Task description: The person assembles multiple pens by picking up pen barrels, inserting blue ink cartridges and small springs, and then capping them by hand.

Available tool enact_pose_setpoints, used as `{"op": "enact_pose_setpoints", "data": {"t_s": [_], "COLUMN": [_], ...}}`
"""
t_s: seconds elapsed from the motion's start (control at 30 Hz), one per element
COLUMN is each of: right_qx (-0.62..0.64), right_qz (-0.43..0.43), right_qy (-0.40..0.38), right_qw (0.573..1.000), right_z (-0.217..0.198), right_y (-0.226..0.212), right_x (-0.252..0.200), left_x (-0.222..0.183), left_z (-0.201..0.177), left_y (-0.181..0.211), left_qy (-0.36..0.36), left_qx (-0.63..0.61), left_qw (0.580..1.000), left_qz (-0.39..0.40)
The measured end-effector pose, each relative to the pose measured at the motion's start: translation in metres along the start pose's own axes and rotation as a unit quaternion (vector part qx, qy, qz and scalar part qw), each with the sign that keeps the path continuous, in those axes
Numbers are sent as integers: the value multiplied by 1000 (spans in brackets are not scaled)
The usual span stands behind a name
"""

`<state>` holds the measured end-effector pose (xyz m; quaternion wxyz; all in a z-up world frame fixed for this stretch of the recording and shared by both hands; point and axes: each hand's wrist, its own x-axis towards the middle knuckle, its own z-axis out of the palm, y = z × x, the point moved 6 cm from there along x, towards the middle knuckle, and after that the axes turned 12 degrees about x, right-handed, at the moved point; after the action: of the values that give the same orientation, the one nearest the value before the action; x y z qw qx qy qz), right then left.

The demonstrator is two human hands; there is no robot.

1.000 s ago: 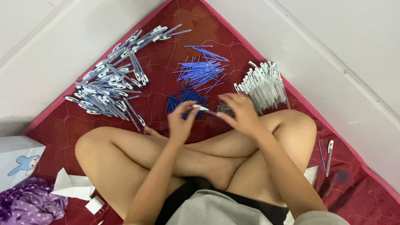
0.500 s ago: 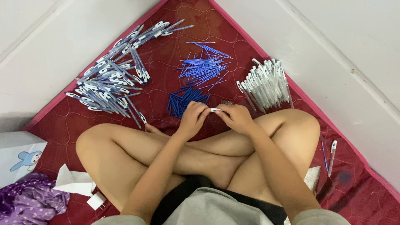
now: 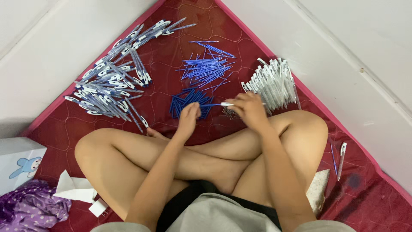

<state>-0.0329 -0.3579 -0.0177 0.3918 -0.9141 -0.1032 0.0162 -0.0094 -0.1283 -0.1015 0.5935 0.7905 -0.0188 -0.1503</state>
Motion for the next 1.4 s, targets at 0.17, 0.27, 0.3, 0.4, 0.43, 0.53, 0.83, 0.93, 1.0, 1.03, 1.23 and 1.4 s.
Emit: {"op": "enact_pose_setpoints", "data": {"t_s": [0.17,0.27,0.3,0.4,0.43,0.53,0.83,0.93,1.0,1.03,1.23,1.4], "right_qx": [-29,-36,-45,-20,-20,-36,-290,-291,-281,-281,-197,-121], "right_qz": [45,64,82,108,108,119,72,75,84,85,158,203], "right_qy": [15,5,-3,6,7,6,4,5,5,4,64,247], "right_qw": [998,997,996,994,994,992,954,954,956,956,965,940], "right_z": [-20,-16,-14,-15,-16,-15,13,13,12,9,-20,-71], "right_y": [21,27,30,35,34,35,54,54,57,54,53,75], "right_x": [-11,-11,-11,-13,-13,-14,-8,-8,-9,-10,-16,-7], "left_x": [2,4,5,-10,-9,-8,-5,-7,-9,-6,14,63], "left_z": [-27,-36,-40,-50,-50,-49,-41,-43,-43,-42,-44,-42], "left_y": [4,-8,-13,23,19,11,9,18,22,17,1,36], "left_qy": [34,29,32,31,31,32,24,32,32,31,93,153], "left_qx": [57,101,107,101,101,82,114,114,117,118,83,96], "left_qw": [997,991,990,988,988,989,988,989,989,989,990,983], "left_qz": [-47,-78,-85,-110,-109,-116,-97,-88,-87,-88,-72,15]}}
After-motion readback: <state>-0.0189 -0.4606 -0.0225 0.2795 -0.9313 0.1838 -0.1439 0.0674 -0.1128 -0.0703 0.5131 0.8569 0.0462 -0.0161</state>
